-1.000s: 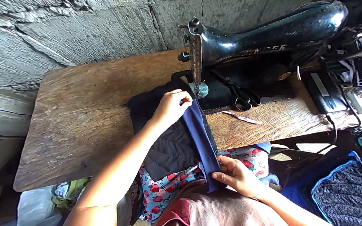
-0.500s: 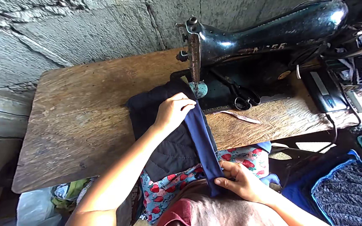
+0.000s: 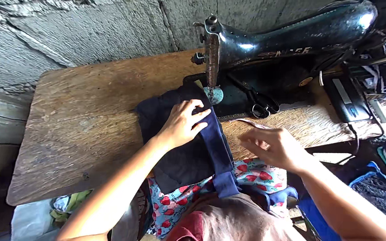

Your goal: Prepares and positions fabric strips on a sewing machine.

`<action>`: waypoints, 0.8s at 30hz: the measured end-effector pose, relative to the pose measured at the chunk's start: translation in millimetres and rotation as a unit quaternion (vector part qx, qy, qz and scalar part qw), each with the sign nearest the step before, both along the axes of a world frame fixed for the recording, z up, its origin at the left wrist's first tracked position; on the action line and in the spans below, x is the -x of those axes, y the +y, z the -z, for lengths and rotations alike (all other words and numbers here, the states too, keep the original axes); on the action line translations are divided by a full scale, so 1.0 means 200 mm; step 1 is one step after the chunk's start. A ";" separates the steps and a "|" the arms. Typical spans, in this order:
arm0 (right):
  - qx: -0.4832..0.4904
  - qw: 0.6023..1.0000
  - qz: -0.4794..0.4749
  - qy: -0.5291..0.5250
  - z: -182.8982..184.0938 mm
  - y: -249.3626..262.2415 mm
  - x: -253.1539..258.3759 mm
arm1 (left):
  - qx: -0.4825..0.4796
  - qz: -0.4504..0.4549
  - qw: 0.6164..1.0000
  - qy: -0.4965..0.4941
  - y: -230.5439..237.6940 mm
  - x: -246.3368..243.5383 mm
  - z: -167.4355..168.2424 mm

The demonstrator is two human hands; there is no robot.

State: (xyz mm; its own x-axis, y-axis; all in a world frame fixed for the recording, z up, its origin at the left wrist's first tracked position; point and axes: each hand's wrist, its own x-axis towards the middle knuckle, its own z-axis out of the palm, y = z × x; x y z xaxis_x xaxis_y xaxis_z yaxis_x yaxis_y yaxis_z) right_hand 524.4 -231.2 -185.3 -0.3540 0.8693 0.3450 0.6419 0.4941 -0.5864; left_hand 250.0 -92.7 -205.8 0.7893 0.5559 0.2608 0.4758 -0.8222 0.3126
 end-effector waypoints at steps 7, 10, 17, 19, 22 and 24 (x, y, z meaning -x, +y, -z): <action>-0.131 0.967 -0.125 -0.181 0.16 0.44 0.09 | -0.026 0.014 0.999 -0.018 0.02 0.00 0.05; -0.115 0.966 -0.110 -0.201 0.18 0.47 0.09 | -0.044 0.010 0.998 -0.050 0.04 0.00 0.07; -0.148 0.958 -0.091 -0.227 0.19 0.49 0.08 | -0.022 0.011 0.999 -0.038 0.07 -0.01 0.08; -0.153 0.957 -0.091 -0.230 0.18 0.51 0.07 | -0.020 0.012 0.999 -0.037 0.09 -0.02 0.08; -0.162 0.955 -0.086 -0.235 0.17 0.54 0.07 | -0.012 0.011 0.999 -0.040 0.12 -0.03 0.08; -0.161 0.954 -0.085 -0.238 0.17 0.55 0.07 | -0.002 0.011 0.999 -0.040 0.13 -0.04 0.07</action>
